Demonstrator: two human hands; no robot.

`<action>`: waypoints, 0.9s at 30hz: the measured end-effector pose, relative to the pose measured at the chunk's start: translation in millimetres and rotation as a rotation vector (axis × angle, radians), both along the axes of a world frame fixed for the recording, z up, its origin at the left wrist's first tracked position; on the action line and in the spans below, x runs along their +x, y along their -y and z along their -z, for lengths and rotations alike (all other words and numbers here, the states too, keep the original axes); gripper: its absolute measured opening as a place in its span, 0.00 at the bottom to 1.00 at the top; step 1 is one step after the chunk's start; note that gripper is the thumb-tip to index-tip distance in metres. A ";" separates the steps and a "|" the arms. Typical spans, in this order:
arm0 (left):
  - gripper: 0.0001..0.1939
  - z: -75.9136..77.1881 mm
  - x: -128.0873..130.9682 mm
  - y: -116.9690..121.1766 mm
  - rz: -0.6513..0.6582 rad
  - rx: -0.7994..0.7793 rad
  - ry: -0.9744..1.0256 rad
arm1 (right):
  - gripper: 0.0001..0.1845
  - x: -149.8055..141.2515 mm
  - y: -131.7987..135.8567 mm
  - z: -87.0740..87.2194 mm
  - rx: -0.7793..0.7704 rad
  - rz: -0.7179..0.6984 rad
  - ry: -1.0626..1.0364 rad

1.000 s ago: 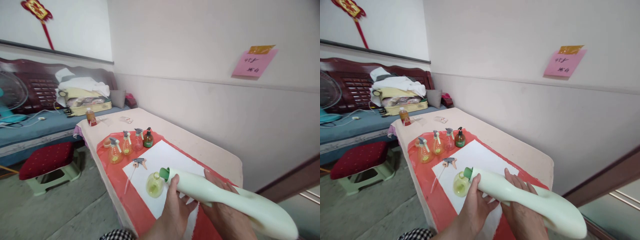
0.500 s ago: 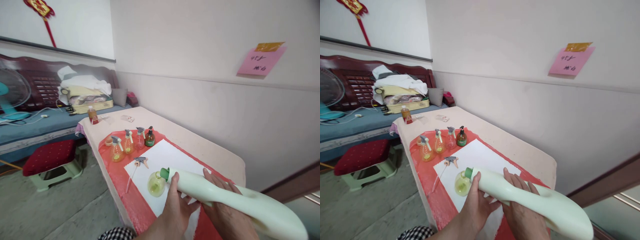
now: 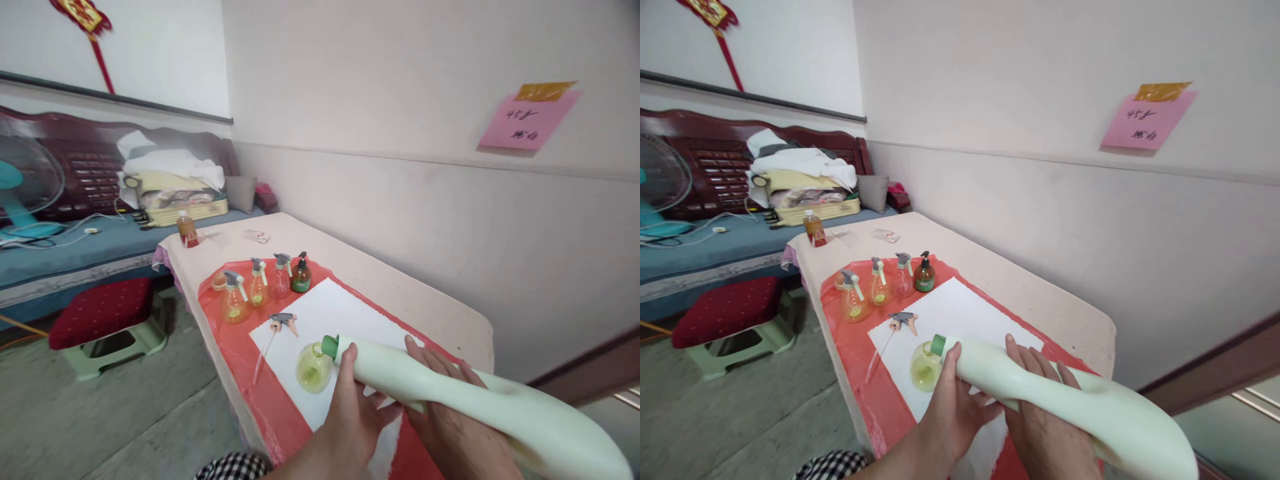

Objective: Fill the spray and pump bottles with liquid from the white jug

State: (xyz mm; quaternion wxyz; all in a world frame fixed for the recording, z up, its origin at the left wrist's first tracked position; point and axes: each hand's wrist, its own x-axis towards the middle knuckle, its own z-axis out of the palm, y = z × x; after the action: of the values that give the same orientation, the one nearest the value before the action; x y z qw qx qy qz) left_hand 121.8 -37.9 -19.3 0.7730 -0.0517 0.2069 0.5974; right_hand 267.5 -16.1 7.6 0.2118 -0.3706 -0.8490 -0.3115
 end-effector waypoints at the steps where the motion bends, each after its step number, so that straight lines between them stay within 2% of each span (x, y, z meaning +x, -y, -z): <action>1: 0.34 -0.2 -0.3 -0.3 0.004 -0.006 0.003 | 0.41 -0.3 0.3 -0.6 0.005 -0.001 0.000; 8: 0.34 -2.9 -0.1 1.1 -0.012 -0.058 0.016 | 0.42 -4.1 7.3 -6.4 -0.017 0.035 0.006; 21: 0.34 -8.2 -2.4 2.7 0.005 -0.052 0.027 | 0.40 -9.5 8.5 -12.7 0.010 0.030 0.000; 27: 0.32 -7.5 -2.0 3.2 -0.004 -0.063 0.060 | 0.40 -5.3 6.8 -10.8 0.000 0.019 0.012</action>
State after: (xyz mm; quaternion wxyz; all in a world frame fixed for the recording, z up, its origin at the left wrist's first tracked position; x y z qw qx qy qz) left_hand 119.8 -41.1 -11.8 0.7757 -0.0943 0.2021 0.5904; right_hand 262.2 -22.8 18.3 0.2038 -0.3771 -0.8466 -0.3156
